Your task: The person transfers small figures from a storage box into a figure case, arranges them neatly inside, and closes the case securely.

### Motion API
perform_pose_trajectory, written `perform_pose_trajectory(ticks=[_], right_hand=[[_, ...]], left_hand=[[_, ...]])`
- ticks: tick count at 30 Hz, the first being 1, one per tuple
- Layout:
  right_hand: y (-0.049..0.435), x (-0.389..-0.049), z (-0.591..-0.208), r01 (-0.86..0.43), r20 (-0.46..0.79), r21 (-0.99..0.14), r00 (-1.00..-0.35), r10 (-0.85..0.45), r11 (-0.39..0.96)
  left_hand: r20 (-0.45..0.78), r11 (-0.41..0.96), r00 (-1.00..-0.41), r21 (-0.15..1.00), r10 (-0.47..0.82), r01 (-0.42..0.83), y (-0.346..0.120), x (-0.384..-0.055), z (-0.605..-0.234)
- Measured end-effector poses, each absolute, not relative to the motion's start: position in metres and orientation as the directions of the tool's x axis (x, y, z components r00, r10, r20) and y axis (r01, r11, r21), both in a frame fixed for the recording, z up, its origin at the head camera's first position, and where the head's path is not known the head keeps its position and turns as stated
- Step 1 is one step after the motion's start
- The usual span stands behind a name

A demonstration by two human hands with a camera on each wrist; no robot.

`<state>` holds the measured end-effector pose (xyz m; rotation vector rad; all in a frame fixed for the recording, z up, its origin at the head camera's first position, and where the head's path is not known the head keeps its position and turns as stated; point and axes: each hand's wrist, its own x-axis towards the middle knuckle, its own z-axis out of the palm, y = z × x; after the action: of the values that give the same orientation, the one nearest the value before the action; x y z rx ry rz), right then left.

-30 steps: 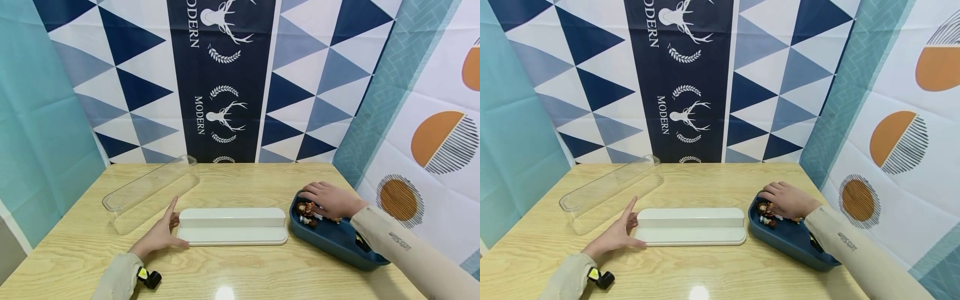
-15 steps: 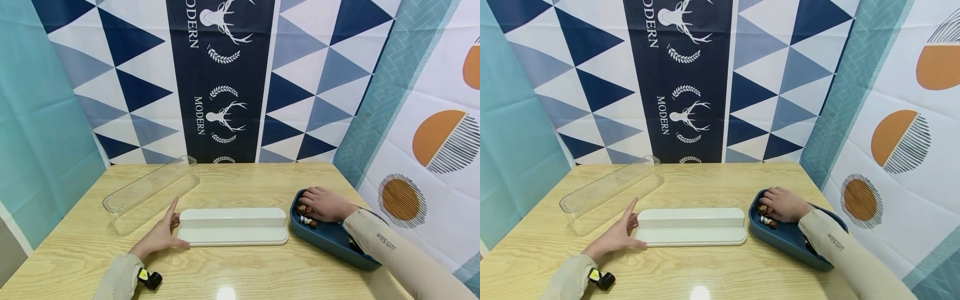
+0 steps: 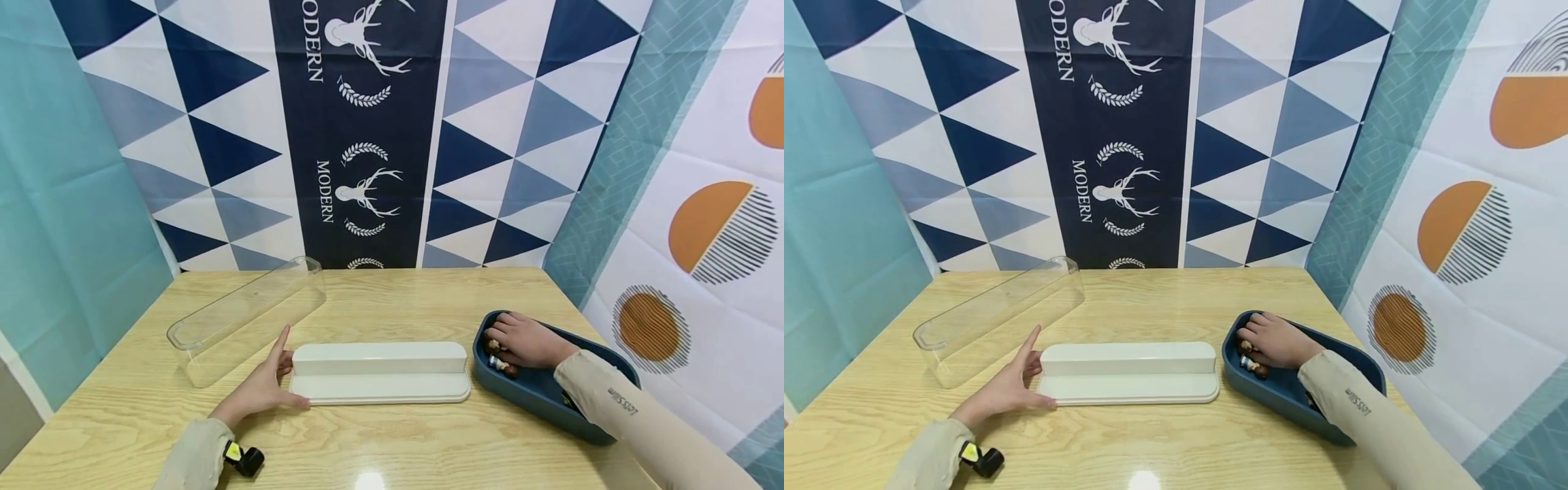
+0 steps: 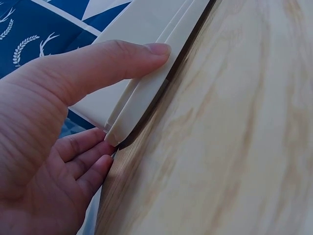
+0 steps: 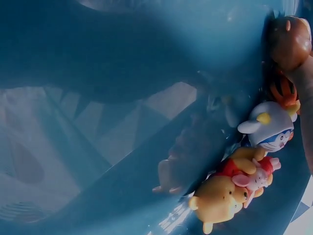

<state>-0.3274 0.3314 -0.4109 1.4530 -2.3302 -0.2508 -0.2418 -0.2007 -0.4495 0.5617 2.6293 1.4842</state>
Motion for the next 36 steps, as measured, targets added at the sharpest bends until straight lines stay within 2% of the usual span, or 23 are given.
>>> perform_pose_trajectory(ticks=[6,11,16,28,31,36], right_hand=[[0.333,-0.328,-0.409,-0.831,0.242,0.346,-0.369,-0.898,0.435],[0.336,-0.326,-0.406,-0.830,0.269,0.322,-0.381,-0.884,0.456],[0.337,-0.321,-0.397,-0.819,0.293,0.254,-0.441,-0.848,0.514],[0.338,-0.309,-0.381,-0.708,0.330,0.001,-0.666,-0.669,0.706],[0.338,-0.308,-0.378,-0.687,0.349,-0.039,-0.690,-0.634,0.726],[0.335,-0.306,-0.371,-0.699,0.392,-0.098,-0.682,-0.618,0.709]], left_hand=[[0.118,0.471,-0.929,0.835,0.352,0.285,-0.200,-0.243,-0.450],[0.109,0.473,-0.927,0.835,0.360,0.282,-0.200,-0.244,-0.450],[0.115,0.470,-0.925,0.835,0.363,0.288,-0.201,-0.245,-0.448],[0.108,0.468,-0.926,0.838,0.362,0.281,-0.203,-0.245,-0.449],[0.109,0.465,-0.924,0.839,0.366,0.283,-0.203,-0.244,-0.449],[0.105,0.459,-0.925,0.844,0.365,0.277,-0.203,-0.242,-0.450]])
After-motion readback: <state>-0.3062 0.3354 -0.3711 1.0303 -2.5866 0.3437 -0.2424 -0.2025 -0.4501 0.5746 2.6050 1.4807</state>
